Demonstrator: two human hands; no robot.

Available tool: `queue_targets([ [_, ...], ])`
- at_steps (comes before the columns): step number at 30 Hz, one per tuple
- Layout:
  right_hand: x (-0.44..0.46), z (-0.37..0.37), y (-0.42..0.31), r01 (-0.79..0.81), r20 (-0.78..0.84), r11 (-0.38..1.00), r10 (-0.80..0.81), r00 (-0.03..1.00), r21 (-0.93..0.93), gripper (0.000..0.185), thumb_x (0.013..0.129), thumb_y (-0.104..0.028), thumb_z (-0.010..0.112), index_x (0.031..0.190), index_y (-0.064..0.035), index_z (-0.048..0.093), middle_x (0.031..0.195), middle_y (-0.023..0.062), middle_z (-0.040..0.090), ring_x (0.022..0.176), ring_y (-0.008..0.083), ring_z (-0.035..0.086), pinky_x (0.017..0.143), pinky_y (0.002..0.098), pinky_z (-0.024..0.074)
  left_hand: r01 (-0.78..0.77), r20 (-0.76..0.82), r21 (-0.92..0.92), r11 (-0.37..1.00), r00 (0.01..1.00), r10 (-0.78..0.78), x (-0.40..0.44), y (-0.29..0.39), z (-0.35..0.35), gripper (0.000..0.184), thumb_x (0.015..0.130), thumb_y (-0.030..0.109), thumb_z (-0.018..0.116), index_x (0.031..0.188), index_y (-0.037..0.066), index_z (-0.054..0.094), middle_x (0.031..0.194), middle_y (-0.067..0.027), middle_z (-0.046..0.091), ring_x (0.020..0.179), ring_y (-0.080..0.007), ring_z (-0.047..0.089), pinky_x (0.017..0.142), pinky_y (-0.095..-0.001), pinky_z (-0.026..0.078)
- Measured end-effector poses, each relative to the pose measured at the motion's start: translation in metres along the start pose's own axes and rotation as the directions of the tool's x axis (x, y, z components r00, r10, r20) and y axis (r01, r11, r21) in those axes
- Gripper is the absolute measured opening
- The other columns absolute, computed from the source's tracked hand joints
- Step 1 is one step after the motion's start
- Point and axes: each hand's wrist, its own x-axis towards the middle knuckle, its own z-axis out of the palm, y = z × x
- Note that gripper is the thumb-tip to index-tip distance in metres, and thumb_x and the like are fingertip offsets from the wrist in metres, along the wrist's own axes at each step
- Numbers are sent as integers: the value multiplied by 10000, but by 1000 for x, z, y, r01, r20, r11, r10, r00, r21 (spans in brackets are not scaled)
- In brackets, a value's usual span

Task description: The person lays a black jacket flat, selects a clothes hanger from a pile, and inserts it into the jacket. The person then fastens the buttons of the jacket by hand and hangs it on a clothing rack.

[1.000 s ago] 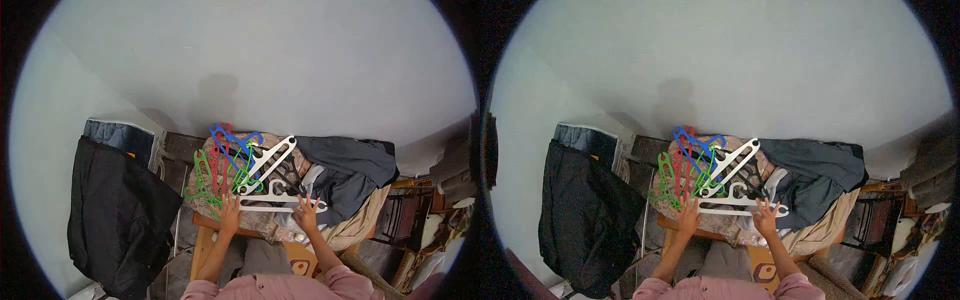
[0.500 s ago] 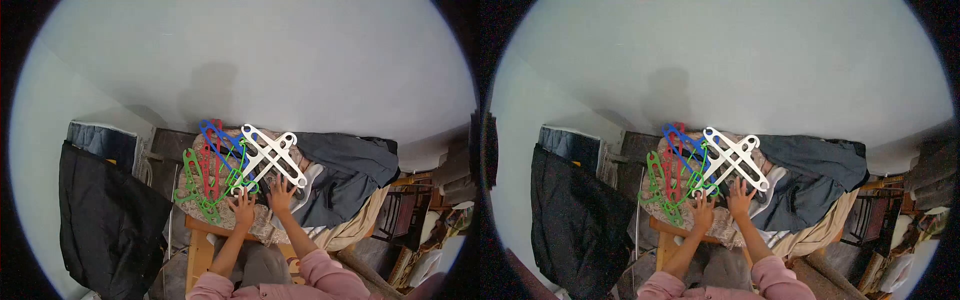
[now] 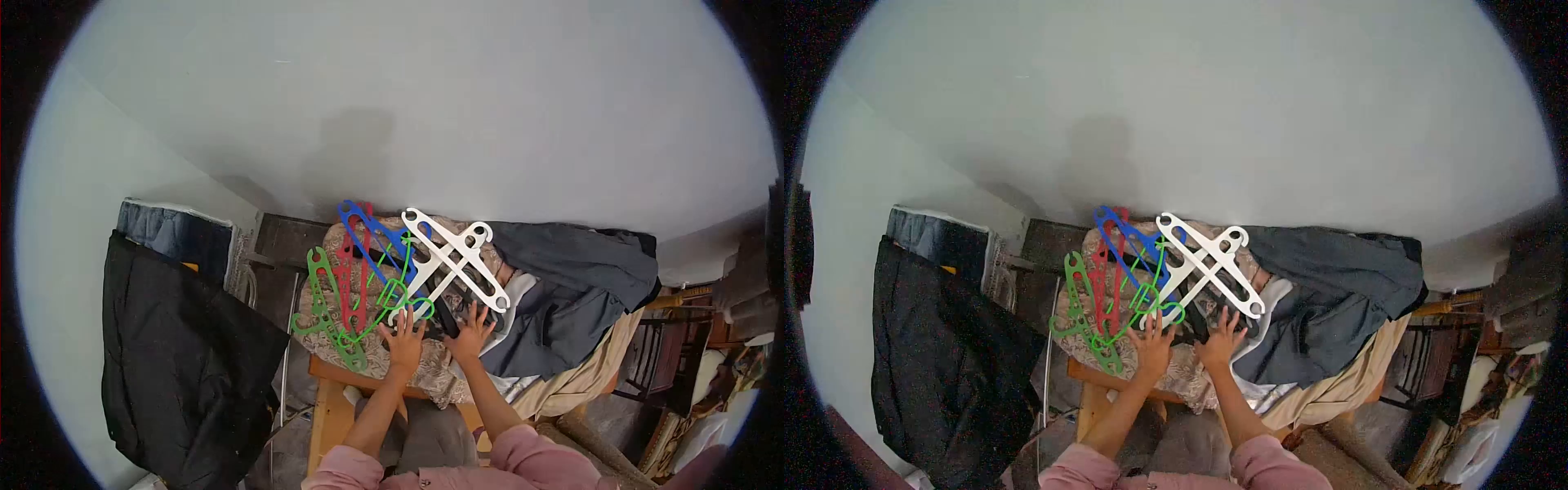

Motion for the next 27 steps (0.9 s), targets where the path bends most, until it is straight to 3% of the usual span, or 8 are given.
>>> queue_targets([
  [5,-33,-78,-13,-143,24,975,142,990,170,419,507,-306,800,853,-75,749,1516,122,225,1409,394,82,1053,679,12,-51,-118,66,997,991,59,16,11,-19,558,819,137,620,1352,194,465,1547,-110,110,1406,-327,151,967,-745,179],
  [12,-72,-181,-20,-131,5,990,131,991,49,316,494,-194,741,786,-75,752,1476,163,312,1419,388,72,1007,724,-24,-118,62,93,989,992,112,22,23,-49,652,845,249,643,1426,224,348,1552,-103,45,1415,-319,107,978,-734,186],
  [17,-93,-217,-12,-109,-150,994,110,983,17,220,525,-164,703,725,-78,734,1475,154,301,1411,406,86,990,748,-19,-241,-39,40,970,969,243,29,52,-62,635,838,331,653,1396,181,390,1549,-125,39,1417,-321,99,963,-742,177],
  [19,-102,-232,-12,-129,-185,992,125,975,-12,295,505,-123,713,796,-109,757,1500,143,266,1418,387,82,998,740,-12,-171,-105,44,984,979,174,37,66,-62,644,819,380,663,1369,148,423,1547,-138,51,1419,-320,94,948,-751,183],
  [21,-112,-247,-11,-140,-171,990,132,976,-35,341,479,-117,721,817,-110,759,1497,136,266,1417,389,86,1003,737,-4,-195,-213,38,980,957,199,43,77,-65,609,785,418,685,1283,111,516,1543,-152,65,1419,-343,69,948,-767,135],
  [23,-121,-254,-3,-114,-209,993,111,972,-1,317,496,-93,684,806,-106,749,1465,122,320,1408,398,116,987,757,6,-179,3,-72,981,984,180,49,82,-70,518,782,455,672,1154,99,614,1545,-156,57,1417,-372,28,959,-771,64],
  [24,-123,-259,6,-128,-166,992,126,978,-2,342,489,-107,703,827,-120,756,1469,106,313,1413,389,100,985,758,14,-212,-75,-124,969,976,204,48,80,-54,435,814,483,625,972,83,687,1548,-140,61,1413,-391,-12,966,-770,2],
  [27,-110,-258,38,-129,-44,989,132,990,68,360,484,-129,731,843,-121,759,1480,103,296,1418,383,76,986,757,18,-262,-101,-224,939,964,245,38,78,-32,467,840,516,578,856,70,714,1548,-127,90,1412,-395,-30,967,-773,-14],
])
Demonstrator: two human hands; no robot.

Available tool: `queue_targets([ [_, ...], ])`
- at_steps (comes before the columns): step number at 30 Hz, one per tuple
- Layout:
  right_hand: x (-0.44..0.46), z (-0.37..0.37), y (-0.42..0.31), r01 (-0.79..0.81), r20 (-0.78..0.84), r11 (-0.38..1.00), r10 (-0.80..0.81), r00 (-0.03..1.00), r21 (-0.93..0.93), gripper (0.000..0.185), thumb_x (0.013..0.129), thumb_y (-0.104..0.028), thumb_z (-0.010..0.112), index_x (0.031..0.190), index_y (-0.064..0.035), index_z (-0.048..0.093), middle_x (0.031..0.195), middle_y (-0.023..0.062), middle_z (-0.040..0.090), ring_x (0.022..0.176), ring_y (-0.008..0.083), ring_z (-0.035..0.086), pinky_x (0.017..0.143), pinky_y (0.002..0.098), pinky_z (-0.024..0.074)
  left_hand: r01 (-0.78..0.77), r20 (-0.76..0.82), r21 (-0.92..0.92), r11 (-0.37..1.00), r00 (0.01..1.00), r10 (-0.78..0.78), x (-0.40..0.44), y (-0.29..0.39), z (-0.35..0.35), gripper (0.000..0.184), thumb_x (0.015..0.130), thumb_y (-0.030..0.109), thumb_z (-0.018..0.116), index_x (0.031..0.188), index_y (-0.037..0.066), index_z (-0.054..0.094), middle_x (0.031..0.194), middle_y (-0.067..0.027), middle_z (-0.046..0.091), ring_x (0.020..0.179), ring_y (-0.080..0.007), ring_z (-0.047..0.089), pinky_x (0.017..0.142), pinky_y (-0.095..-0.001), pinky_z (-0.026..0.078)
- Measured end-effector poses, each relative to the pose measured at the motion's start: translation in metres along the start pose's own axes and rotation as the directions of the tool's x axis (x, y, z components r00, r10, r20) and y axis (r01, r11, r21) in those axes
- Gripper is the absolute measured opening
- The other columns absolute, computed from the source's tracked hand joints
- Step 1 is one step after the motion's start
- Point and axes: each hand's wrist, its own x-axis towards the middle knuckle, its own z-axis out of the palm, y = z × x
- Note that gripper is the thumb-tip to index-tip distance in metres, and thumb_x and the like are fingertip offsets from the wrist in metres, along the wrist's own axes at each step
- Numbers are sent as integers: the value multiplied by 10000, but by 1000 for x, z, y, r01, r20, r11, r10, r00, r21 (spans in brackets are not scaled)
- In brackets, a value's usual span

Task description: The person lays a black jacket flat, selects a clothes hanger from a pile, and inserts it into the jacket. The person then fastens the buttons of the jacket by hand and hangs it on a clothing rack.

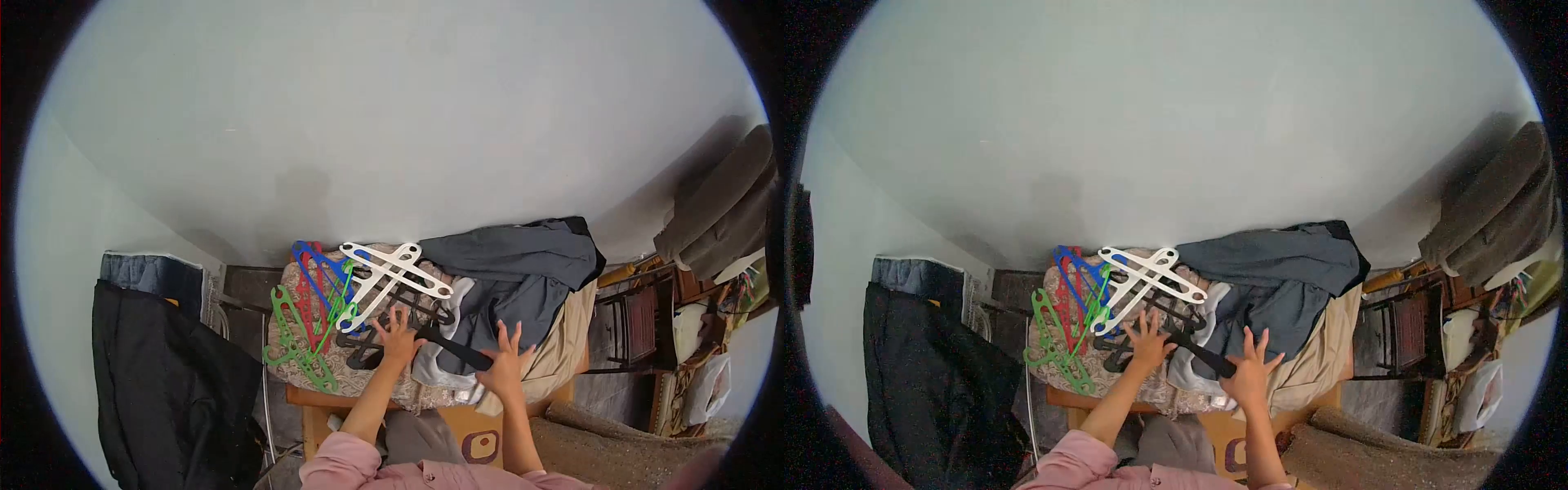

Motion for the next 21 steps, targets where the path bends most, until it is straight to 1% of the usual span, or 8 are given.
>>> queue_targets([
  [1,8,1,7,-11,50,1000,12,999,-13,371,484,-145,752,854,-118,760,1484,95,295,1421,374,67,989,754,12,95,178,80,992,978,-108,-2,3,-2,517,852,548,541,787,70,724,1545,-116,121,1412,-396,-26,969,-773,-26],
  [4,45,9,20,31,242,999,-24,970,-24,379,486,-151,754,865,-135,762,1487,80,296,1423,365,65,989,753,5,135,302,87,987,941,-155,-22,-1,3,532,876,550,502,761,82,727,1547,-111,118,1412,-391,-56,969,-774,-34],
  [6,73,30,29,87,281,996,-80,956,-11,384,466,-182,761,849,-150,763,1495,58,290,1423,359,69,974,766,-12,109,151,57,992,982,-116,-37,-9,20,534,901,530,474,745,83,721,1552,-93,101,1413,-366,-101,983,-763,-41],
  [8,101,50,27,156,461,987,-119,879,-42,480,392,-231,751,864,-147,756,1501,91,279,1424,366,58,958,776,-31,261,420,207,943,847,-327,-42,-4,7,506,918,491,473,710,98,716,1540,-120,133,1410,-387,-74,986,-763,-68],
  [12,144,91,9,109,617,989,-28,786,-95,501,413,-248,758,908,-169,753,1505,118,263,1423,370,45,936,786,-70,304,321,205,930,877,-357,-75,-27,31,514,926,483,467,734,78,719,1542,-83,154,1415,-335,-118,1013,-739,-54],
  [14,148,90,-14,277,720,941,-54,692,-196,445,508,-189,726,953,-189,738,1523,132,207,1423,363,49,933,796,-76,347,355,186,919,848,-392,-86,-35,30,548,932,496,441,713,73,714,1539,-80,162,1416,-336,-107,1011,-744,-63],
  [18,145,126,-25,376,628,883,-127,768,-281,260,695,-244,697,951,-218,739,1542,99,153,1423,373,-12,940,795,-91,487,385,78,870,790,-477,-113,-53,33,611,944,522,381,753,49,718,1531,-102,183,1417,-366,-41,994,-762,-50],
  [21,124,158,-24,417,459,851,-246,854,-319,138,781,-219,629,847,-170,739,1536,88,186,1426,363,5,955,785,-66,515,363,59,855,787,-499,-136,-66,41,763,949,583,257,747,3,709,1521,-144,198,1409,-395,-31,1043,-698,82],
])
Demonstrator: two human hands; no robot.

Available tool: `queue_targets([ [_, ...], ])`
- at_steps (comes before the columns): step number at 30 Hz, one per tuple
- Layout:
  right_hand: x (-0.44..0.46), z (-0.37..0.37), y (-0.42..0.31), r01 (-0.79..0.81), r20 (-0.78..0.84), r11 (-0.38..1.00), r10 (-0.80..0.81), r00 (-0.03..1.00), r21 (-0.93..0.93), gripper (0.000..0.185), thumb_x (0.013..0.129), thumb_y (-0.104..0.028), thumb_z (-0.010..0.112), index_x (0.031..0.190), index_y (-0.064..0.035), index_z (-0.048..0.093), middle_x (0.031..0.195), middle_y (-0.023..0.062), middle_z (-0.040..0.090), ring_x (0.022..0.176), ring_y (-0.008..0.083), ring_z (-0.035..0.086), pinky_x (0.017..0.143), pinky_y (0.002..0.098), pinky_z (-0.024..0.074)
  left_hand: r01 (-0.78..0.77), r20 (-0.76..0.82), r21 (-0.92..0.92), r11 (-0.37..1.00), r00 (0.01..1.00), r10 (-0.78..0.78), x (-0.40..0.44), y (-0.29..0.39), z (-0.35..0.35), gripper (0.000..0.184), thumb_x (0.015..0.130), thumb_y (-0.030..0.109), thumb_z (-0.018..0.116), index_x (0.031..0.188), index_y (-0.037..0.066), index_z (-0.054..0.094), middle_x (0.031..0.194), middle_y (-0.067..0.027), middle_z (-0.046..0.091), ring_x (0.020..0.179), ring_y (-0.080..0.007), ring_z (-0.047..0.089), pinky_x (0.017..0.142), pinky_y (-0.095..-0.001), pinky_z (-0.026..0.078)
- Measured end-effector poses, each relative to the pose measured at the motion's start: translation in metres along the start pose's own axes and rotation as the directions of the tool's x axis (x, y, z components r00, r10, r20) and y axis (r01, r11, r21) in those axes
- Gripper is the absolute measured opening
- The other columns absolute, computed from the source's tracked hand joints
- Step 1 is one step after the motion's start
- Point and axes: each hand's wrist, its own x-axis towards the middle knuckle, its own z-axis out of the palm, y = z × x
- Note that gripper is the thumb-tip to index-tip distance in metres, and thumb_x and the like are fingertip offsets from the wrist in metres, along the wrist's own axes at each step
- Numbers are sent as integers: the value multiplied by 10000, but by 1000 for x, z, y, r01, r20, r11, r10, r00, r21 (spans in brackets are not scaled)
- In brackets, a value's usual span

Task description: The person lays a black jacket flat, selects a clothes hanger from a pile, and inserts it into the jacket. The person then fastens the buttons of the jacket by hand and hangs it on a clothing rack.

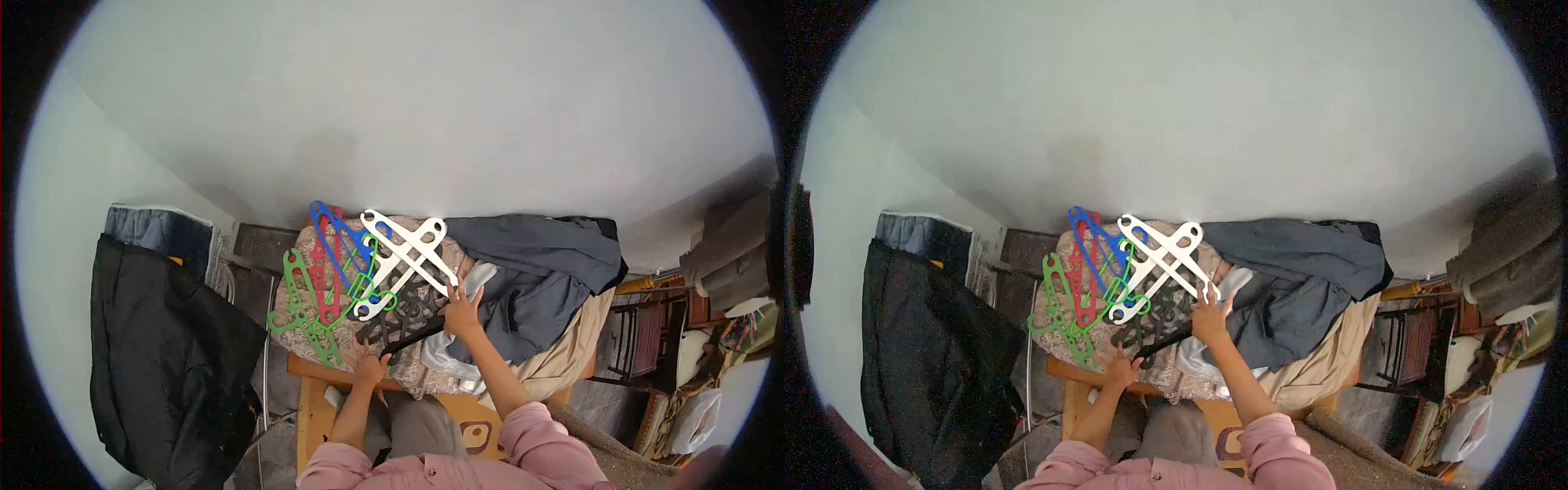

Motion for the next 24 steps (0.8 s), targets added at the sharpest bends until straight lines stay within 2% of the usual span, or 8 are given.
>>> queue_targets([
  [2,-4,27,-9,40,-236,999,-42,971,-16,202,821,-217,576,713,-114,712,1530,83,209,1426,354,22,983,764,-41,36,-25,-216,976,999,-43,-1,-20,16,776,943,593,277,810,-49,692,1515,-169,200,1396,-428,8,1104,-542,172],
  [7,-21,76,-36,107,-237,973,-155,959,-203,201,831,-250,584,767,-130,731,1516,86,230,1420,340,75,989,758,-6,124,-24,-201,972,991,-132,-15,-39,11,659,880,586,464,908,-29,699,1498,-184,245,1389,-433,90,1104,-506,195],
  [10,-25,88,-48,166,-156,956,-207,966,-243,184,814,-228,578,768,-130,727,1509,91,248,1419,341,85,996,751,-6,131,-73,-163,978,987,-145,-18,-42,21,657,881,594,457,964,-15,688,1501,-180,239,1396,-422,78,1105,-526,179],
  [12,-30,83,-57,176,32,935,-174,984,-306,228,867,-259,540,890,-135,730,1543,78,157,1432,316,-1,1021,733,-15,6,-300,-130,991,953,-45,-21,-48,32,696,900,622,386,889,4,706,1494,-141,273,1395,-414,86,928,-798,-51],
  [16,-44,62,-57,215,84,971,-206,975,-105,206,836,-232,565,946,-157,722,1542,95,154,1430,327,5,1002,752,-1,57,-269,-287,956,953,-138,-35,-52,29,710,884,638,409,876,-12,695,1506,-144,243,1395,-413,92,956,-776,-41],
  [18,-53,60,-58,264,-132,965,-262,956,-2,236,772,-164,609,989,-172,702,1538,113,161,1422,351,64,972,779,27,133,-176,-302,944,965,-193,-49,-50,10,630,877,572,494,1007,-22,660,1480,-221,259,1389,-420,118,1108,-511,179],
  [21,-62,56,-65,347,-339,938,-328,882,-6,336,713,-102,636,1034,-191,678,1529,121,182,1408,368,130,949,797,56,36,-256,-576,817,941,-222,-65,-59,-17,606,870,544,536,942,-46,651,1467,-253,263,1366,-454,165,1099,-510,185],
  [24,-67,36,-76,393,-402,919,-367,839,-18,467,624,-92,677,1072,-223,661,1519,90,222,1408,368,144,951,790,38,-98,-413,-456,885,904,-112,-78,-76,-49,566,854,525,577,866,-36,650,1462,-255,275,1337,-502,187,1090,-505,194],
])
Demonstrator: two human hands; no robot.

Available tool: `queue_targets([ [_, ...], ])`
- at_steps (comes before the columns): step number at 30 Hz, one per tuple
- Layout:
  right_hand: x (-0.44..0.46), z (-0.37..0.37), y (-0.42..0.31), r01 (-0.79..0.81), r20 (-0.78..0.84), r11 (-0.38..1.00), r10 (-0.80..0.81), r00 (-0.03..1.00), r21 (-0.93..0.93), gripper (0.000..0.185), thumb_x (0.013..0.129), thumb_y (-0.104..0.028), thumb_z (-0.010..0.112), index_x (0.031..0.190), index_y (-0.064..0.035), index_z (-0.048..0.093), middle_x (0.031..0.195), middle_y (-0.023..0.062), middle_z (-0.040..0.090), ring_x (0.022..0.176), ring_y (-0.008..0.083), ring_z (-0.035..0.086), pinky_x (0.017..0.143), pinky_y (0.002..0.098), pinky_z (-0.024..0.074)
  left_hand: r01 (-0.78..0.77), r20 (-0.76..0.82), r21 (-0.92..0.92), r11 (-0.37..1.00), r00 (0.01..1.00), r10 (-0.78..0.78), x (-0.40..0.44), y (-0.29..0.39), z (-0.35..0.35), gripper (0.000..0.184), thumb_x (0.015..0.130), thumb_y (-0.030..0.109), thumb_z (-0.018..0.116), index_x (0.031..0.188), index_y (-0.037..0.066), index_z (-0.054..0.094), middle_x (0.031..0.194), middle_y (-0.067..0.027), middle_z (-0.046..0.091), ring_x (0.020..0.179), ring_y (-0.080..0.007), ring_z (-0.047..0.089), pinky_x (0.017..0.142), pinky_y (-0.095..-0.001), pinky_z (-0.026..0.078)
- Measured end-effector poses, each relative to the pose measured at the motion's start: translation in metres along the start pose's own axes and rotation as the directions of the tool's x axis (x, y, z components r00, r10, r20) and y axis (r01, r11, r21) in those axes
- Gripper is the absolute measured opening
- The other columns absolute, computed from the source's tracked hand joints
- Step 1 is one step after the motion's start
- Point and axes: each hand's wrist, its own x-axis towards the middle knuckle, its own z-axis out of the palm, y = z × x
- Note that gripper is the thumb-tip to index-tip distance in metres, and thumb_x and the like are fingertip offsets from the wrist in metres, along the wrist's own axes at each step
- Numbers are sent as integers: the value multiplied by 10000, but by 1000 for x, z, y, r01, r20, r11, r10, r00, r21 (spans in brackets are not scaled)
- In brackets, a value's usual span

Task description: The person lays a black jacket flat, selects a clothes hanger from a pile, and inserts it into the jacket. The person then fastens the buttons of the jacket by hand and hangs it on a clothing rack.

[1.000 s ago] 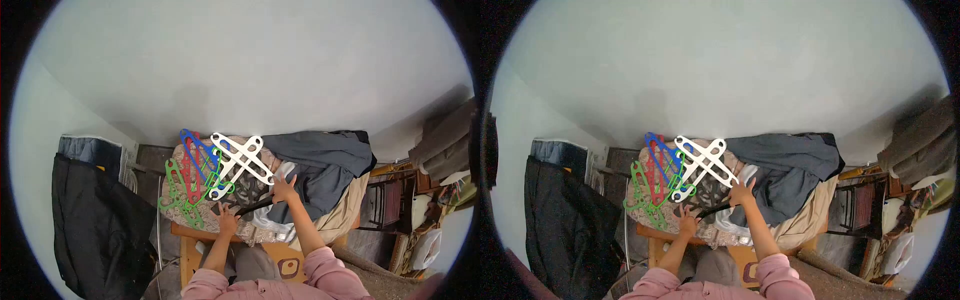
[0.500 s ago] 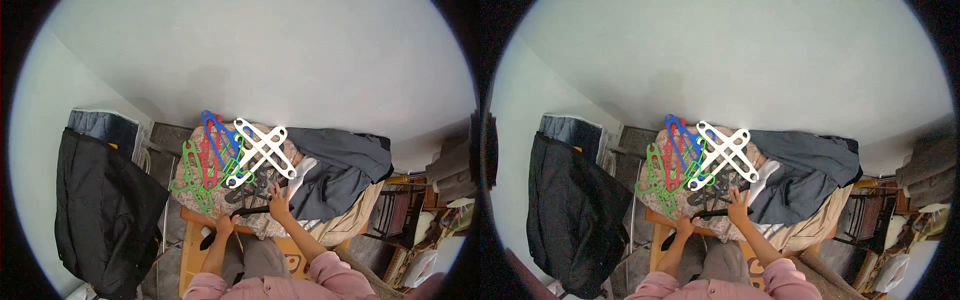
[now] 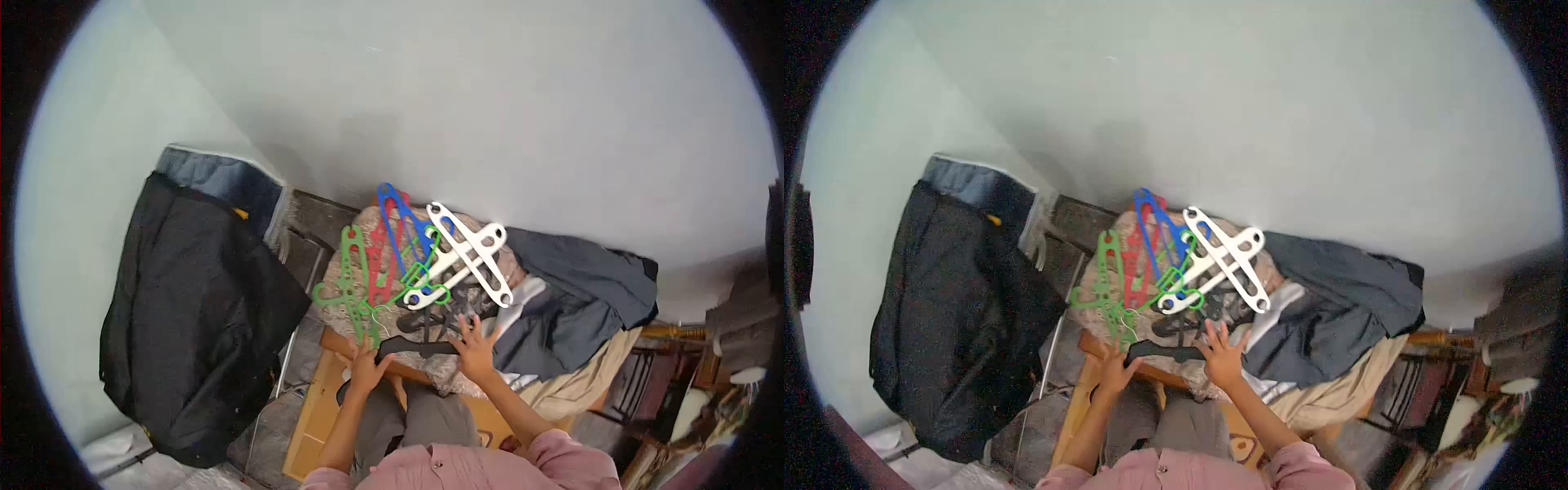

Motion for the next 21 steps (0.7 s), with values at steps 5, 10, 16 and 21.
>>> queue_targets([
  [5,38,-46,-12,237,-286,971,-219,933,32,598,645,-67,653,1215,-226,569,1515,64,241,1397,348,178,947,795,11,27,-7,-87,996,1000,-27,3,59,-118,478,811,478,659,802,-1,658,1471,-185,312,1363,-516,78,1020,-684,68],
  [10,97,-96,-35,416,-493,898,-431,756,-147,628,687,-70,589,1295,-213,525,1466,84,323,1378,387,176,951,795,-6,-73,-287,-178,981,958,19,-10,95,-194,440,736,447,743,746,12,677,1488,-103,319,1386,-490,-23,899,-801,-41],
  [16,157,-140,-103,378,-526,885,-466,712,-272,715,655,-44,572,1352,-152,455,1483,170,259,1362,458,161,938,796,-10,4,-562,-189,982,820,-111,-43,120,-256,377,695,410,782,781,47,724,1471,-106,351,1383,-497,21,899,-807,-8],
  [21,157,-192,-213,464,-296,885,-454,841,-39,758,679,-55,548,1406,-40,337,1480,298,148,1344,550,92,959,768,3,74,-679,-226,971,703,-212,-80,91,-297,400,712,400,775,772,13,697,1464,-114,362,1383,-497,28,914,-796,-7],
])
